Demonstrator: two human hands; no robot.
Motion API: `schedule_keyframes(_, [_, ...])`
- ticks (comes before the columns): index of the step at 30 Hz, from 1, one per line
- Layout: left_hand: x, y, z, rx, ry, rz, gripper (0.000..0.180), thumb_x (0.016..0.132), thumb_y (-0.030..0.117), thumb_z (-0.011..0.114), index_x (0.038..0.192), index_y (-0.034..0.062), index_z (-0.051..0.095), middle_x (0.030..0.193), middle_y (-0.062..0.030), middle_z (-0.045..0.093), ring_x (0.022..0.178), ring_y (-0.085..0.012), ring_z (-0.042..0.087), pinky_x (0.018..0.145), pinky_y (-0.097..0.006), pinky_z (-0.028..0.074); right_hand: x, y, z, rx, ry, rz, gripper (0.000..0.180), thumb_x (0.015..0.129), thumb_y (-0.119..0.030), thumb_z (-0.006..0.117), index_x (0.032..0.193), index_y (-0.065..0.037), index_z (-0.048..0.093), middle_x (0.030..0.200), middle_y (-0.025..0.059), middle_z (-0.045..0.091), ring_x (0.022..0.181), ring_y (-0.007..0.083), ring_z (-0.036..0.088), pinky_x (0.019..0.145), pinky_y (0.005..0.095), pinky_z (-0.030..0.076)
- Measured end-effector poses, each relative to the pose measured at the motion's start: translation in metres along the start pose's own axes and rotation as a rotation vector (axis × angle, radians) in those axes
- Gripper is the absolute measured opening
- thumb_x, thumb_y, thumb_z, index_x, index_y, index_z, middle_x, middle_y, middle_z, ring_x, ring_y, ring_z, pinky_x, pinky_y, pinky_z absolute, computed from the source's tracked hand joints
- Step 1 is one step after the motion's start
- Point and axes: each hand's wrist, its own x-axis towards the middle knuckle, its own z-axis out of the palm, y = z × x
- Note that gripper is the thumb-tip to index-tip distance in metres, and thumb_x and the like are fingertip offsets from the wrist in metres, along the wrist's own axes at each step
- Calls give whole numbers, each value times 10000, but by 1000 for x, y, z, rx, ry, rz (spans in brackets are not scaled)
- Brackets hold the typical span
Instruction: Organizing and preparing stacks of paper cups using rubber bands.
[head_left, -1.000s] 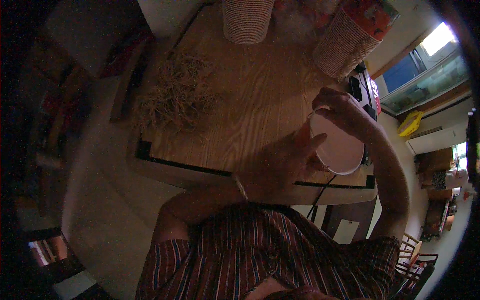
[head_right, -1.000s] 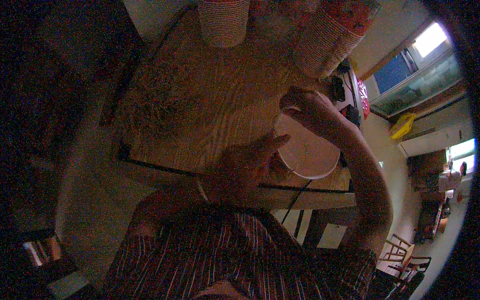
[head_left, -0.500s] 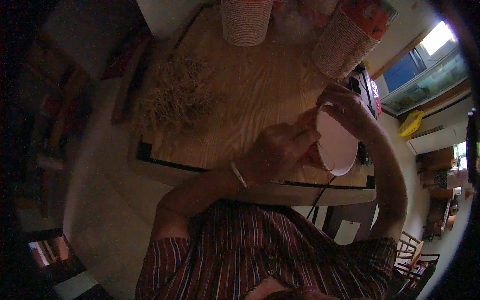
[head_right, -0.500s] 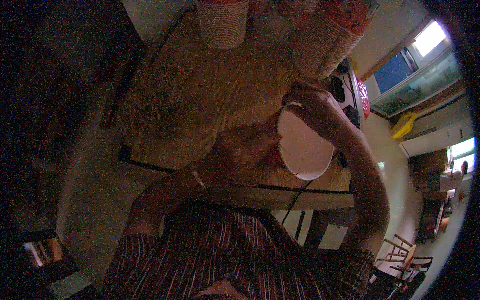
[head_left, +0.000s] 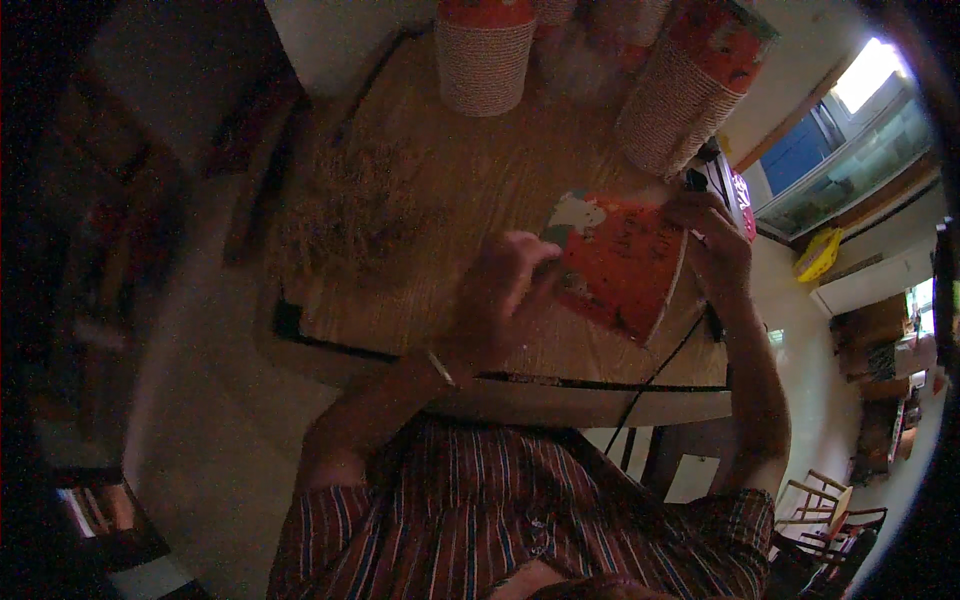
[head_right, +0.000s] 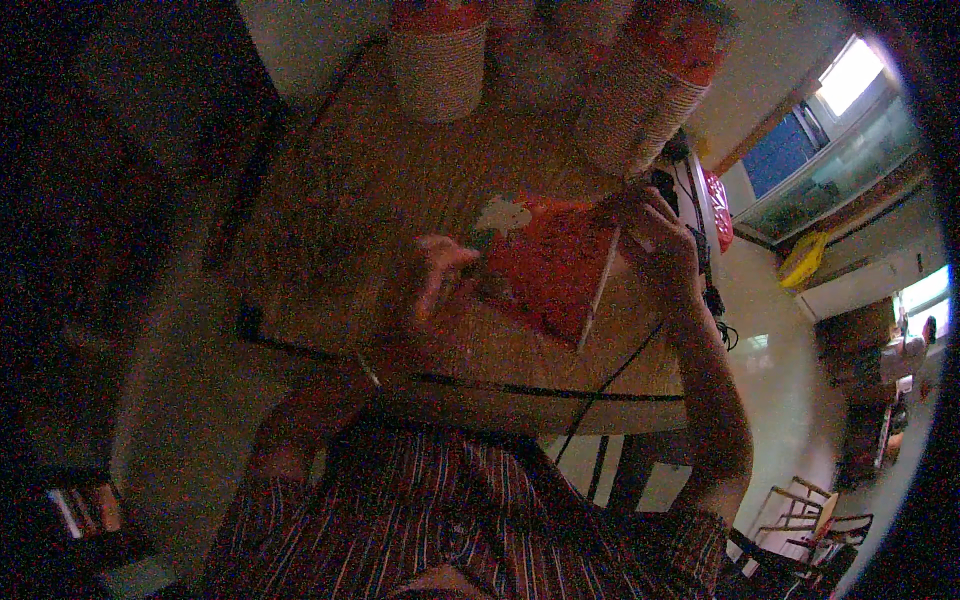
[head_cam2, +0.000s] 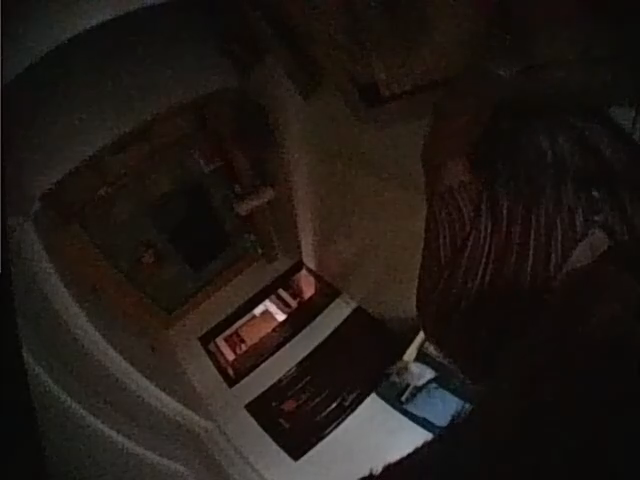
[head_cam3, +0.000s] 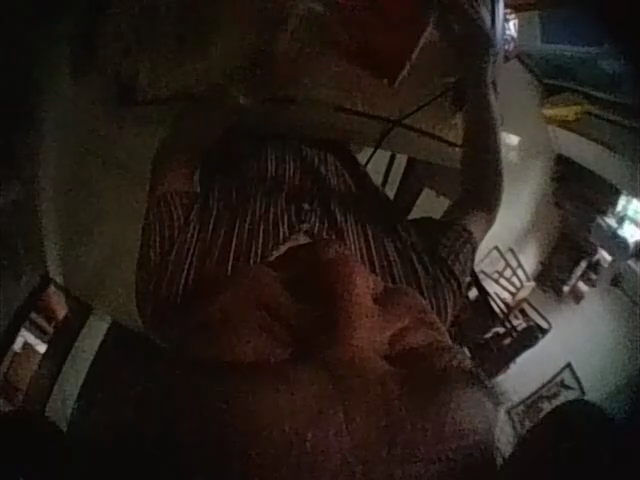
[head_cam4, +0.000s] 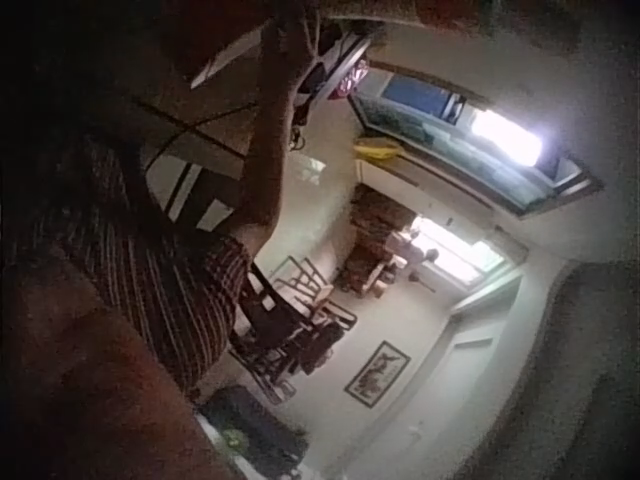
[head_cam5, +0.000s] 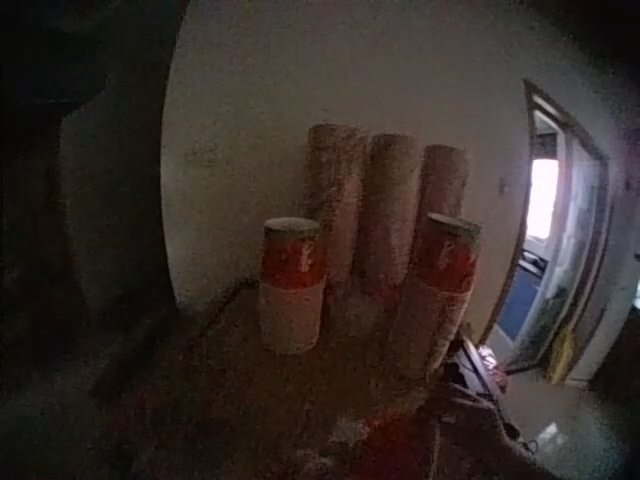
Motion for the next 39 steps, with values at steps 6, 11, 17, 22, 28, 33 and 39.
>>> schedule_keyframes(6, [1, -14, -19, -597, -92, -683, 472, 945, 217, 607, 1370, 111, 432, 1358, -73, 479, 1244, -222, 483, 1048, -411, 402, -24, 23, 1, -38, 211, -92, 264, 788, 45, 637, 1043, -22, 651, 1093, 93, 630, 1038, 259, 616, 909, 280, 476])
schedule_keyframes(11, [20, -14, -23, -993, -236, -805, 582, 970, 320, 581, 1457, 122, 331, 1459, -63, 399, 1314, -214, 427, 1087, -413, 371, -16, 8, 13, 126, 308, -209, 285, 780, 77, 592, 1039, -25, 654, 1073, 103, 630, 995, 267, 625, 887, 293, 491])
schedule_keyframes(17, [42, -4, -20, -1281, -268, -867, 668, 971, 386, 572, 1501, 127, 257, 1509, -71, 345, 1355, -226, 390, 1106, -414, 353, -13, -4, 10, 180, 247, -61, 254, 794, 50, 595, 1031, -20, 653, 1075, 111, 632, 1002, 264, 632, 894, 331, 492])
schedule_keyframes(22, [54, 2, -23, -1164, -305, -789, 757, 948, 432, 595, 1514, 117, 205, 1522, -97, 317, 1352, -251, 407, 1081, -423, 388, -13, -8, 3, 136, 234, -51, 174, 870, -33, 588, 1018, 31, 653, 1140, 157, 593, 1088, 271, 582, 939, 357, 475])
schedule_keyframes(28, [74, -1, -19, -863, -305, -671, 779, 939, 439, 608, 1516, 105, 206, 1530, -101, 304, 1339, -253, 417, 1068, -420, 397, -8, -10, 4, 463, 429, 84, 193, 832, -35, 621, 1009, -2, 689, 1043, 121, 613, 1012, 249, 603, 897, 339, 480])
schedule_keyframes(33, [96, -12, -18, -475, -384, -577, 828, 914, 463, 635, 1517, 85, 213, 1538, -101, 293, 1325, -252, 414, 1063, -417, 391, -8, -22, 10, 8, 173, 148, 238, 839, -35, 619, 1065, -20, 693, 1036, 111, 649, 1016, 234, 627, 896, 321, 491])
schedule_keyframes(39, [96, 11, -39, -808, -365, -547, 944, 850, 530, 686, 1523, 69, 211, 1547, -98, 276, 1379, -252, 321, 1116, -413, 308, -15, -15, 7, -71, 322, 165, 214, 802, 28, 632, 1012, -14, 654, 956, 118, 647, 871, 233, 667, 736, 295, 526])
